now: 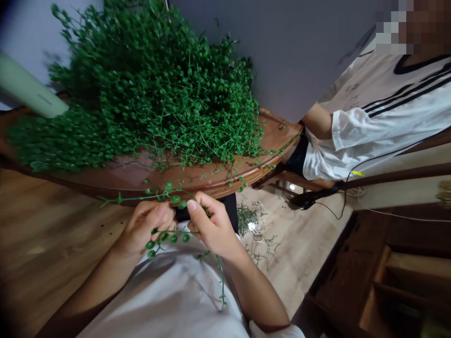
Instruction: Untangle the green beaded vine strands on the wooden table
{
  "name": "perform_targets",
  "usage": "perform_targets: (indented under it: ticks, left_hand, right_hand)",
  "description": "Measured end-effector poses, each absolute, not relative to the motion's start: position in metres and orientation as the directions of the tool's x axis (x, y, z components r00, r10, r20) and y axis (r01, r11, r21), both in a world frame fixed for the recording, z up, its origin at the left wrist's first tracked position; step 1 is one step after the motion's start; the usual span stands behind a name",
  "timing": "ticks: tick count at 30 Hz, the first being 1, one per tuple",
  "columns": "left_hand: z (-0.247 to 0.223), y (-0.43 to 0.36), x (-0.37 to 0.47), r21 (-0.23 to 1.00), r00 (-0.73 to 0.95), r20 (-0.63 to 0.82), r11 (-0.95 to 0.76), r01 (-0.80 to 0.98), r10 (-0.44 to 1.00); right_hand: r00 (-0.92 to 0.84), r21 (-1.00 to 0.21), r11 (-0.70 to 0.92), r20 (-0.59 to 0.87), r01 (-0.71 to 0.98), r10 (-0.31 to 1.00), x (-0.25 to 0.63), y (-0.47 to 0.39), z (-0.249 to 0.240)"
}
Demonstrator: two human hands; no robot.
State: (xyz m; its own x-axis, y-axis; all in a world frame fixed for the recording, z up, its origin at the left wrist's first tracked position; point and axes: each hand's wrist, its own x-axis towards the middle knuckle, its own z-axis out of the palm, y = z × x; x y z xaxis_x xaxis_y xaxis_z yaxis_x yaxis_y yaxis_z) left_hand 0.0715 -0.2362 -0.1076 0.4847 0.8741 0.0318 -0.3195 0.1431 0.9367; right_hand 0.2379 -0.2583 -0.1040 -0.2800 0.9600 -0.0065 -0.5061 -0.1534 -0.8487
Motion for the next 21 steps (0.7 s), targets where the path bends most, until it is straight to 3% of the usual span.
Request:
perform_targets:
  ticks: [13,15,17,21]
  left_hand:
    - [-0.087,-0.236,0.068,0.774,0.409,-0.069,0.308,-0.553,0.91]
    - [-0.076,-0.225,0.047,0.732,0.265,-0.034,0.204,-0.65,0.964]
    - [-0.064,-0.214,0.018,0.717,0.006,0.061,-0.039,-0.696,0.998]
    - [-0.049,-0.198,-0.025,0.862,-0.178,0.058,-0.14,-0.487,0.982]
  right_hand:
    - [-0.316,-0.79,-0.259,-0.087,-0.555,0.945,0.233,-0.268,-0.098]
    - [-0.187,-0.789,-0.195,-0.103,-0.582,0.977,0.246,-0.267,-0.095]
    - [0.035,-0.813,-0.079,-0.121,-0.577,0.992,0.265,-0.264,-0.092]
    - [0.298,-0.891,0.055,-0.092,-0.45,0.95,0.292,-0.254,-0.089]
